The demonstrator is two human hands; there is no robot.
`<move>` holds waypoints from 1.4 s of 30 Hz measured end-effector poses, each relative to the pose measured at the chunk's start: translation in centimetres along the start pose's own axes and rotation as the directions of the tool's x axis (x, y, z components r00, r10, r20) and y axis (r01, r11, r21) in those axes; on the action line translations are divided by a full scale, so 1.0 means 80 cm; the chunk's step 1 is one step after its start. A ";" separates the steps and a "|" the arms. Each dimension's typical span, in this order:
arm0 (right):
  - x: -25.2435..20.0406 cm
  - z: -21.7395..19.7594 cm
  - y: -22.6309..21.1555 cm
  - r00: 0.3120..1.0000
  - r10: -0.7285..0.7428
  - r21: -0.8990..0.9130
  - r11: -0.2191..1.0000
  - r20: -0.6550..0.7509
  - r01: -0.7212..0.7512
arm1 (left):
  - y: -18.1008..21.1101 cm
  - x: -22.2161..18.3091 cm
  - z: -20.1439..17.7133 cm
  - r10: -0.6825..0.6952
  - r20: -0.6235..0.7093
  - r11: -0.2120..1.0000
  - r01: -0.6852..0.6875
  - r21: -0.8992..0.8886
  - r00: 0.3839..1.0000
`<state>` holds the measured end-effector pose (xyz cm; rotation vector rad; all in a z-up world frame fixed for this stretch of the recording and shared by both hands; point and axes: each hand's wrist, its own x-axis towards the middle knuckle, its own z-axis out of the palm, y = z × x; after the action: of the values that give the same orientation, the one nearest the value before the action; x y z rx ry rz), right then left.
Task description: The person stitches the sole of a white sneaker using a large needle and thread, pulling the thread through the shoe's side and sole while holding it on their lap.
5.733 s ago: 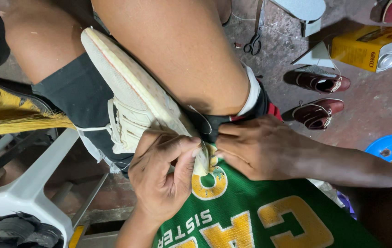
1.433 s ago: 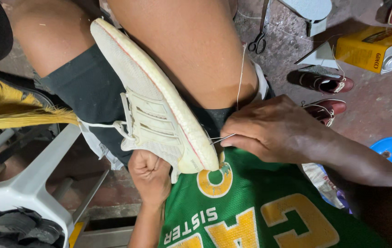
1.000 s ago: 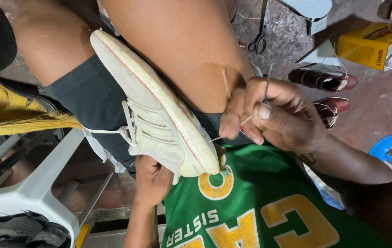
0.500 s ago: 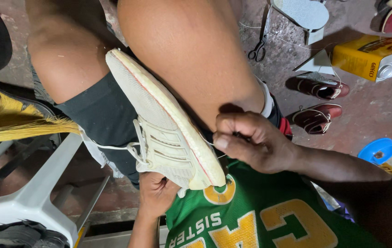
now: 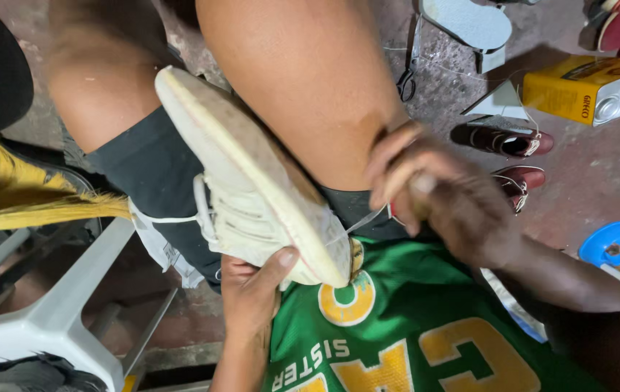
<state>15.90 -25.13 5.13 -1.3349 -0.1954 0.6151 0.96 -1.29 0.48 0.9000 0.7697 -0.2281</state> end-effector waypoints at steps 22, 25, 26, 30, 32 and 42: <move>-0.027 0.043 -0.022 0.958 0.062 -0.507 0.857 0.278 0.092 | -0.057 0.028 -0.057 0.117 0.365 0.848 0.098 -0.521 0.923; -0.026 0.045 -0.023 0.959 -0.056 -0.539 0.817 0.277 0.203 | -0.059 0.029 -0.055 0.128 0.383 0.847 0.100 -0.522 0.915; -0.025 0.047 -0.024 0.956 -0.061 -0.553 0.805 0.287 0.217 | -0.060 0.029 -0.057 0.126 0.384 0.848 0.101 -0.520 0.915; -0.020 0.050 -0.025 0.940 -0.068 -0.547 0.798 0.334 0.253 | -0.063 0.029 -0.061 0.130 0.373 0.856 0.085 -0.509 0.919; -0.019 0.050 -0.025 0.936 -0.067 -0.545 0.798 0.345 0.257 | -0.063 0.028 -0.060 0.122 0.368 0.859 0.088 -0.504 0.922; -0.026 0.046 -0.018 0.944 -0.044 -0.594 0.768 0.327 0.241 | -0.041 0.025 -0.036 0.103 0.305 0.893 0.047 -0.447 0.947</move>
<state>12.86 -23.27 7.83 -1.8473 -0.8054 0.6412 -0.61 -0.80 -4.02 0.4157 0.4719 -0.1552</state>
